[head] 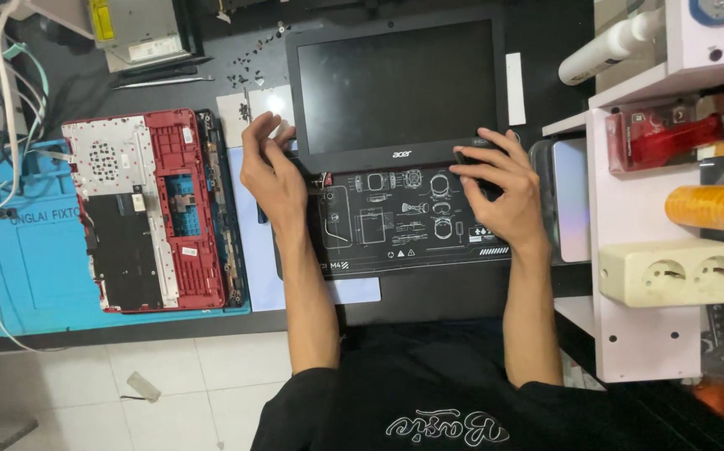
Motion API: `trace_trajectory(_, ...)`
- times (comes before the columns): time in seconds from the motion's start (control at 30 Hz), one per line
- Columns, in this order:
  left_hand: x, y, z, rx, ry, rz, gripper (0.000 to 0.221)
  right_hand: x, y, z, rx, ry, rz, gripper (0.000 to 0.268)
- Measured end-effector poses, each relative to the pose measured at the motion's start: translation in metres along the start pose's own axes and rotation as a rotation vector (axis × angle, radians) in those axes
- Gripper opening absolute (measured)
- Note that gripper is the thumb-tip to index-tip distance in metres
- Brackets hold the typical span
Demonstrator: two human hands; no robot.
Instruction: The person uses a screwdriver to unscrew components from a red Acer laptop with the screen removed, then lifts and repositions the display assembly, flips the laptop over, and removes the bottom cover to unscrew internal parts by hand and with the screwdriver.
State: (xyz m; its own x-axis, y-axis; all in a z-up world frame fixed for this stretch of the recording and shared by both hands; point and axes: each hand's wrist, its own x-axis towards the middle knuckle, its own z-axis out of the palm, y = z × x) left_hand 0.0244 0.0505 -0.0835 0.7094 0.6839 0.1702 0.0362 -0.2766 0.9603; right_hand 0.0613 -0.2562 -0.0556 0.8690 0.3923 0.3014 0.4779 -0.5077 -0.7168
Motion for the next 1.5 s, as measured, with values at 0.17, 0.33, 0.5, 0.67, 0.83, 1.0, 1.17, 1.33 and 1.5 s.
trace_trajectory(0.17, -0.006, 0.017, -0.001, 0.13, -0.005, 0.085, 0.027, -0.003, -0.002, 0.0, -0.047, 0.017, -0.025, 0.026)
trace_trajectory(0.33, -0.041, 0.06, -0.019, 0.558, 0.013, 0.33, 0.012, 0.006, -0.031, 0.004, -0.18, 0.088, -0.121, 0.026)
trace_trajectory(0.5, -0.081, 0.068, -0.028, 0.648, -0.128, 0.088, 0.01, 0.004, -0.077, 0.034, -0.023, -0.143, -0.023, 0.033)
trace_trajectory(0.67, -0.089, 0.038, -0.025, 0.424, -0.022, 0.116, 0.01, -0.01, -0.107, 0.084, -0.048, -0.254, -0.142, 0.042)
trace_trajectory(0.83, -0.086, 0.036, -0.026, 0.283, 0.086, -0.001, 0.012, -0.02, -0.109, 0.107, -0.072, -0.272, -0.142, 0.019)
trace_trajectory(1.0, -0.083, 0.038, -0.026, 0.333, 0.015, 0.209, 0.018, -0.018, -0.105, 0.097, 0.086, -0.247, -0.139, 0.01)
trace_trajectory(1.17, -0.082, 0.037, -0.024, 0.4, 0.001, 0.204, 0.019, -0.014, -0.097, 0.08, 0.158, -0.204, -0.061, 0.008)
trace_trajectory(1.33, -0.084, 0.037, -0.026, 0.418, -0.003, 0.228, 0.02, -0.01, -0.09, 0.061, 0.114, -0.221, -0.013, 0.006)
trace_trajectory(1.5, -0.084, 0.041, -0.025, 0.567, -0.175, 0.279, 0.032, -0.008, -0.081, 0.054, 0.083, -0.237, -0.064, 0.006)
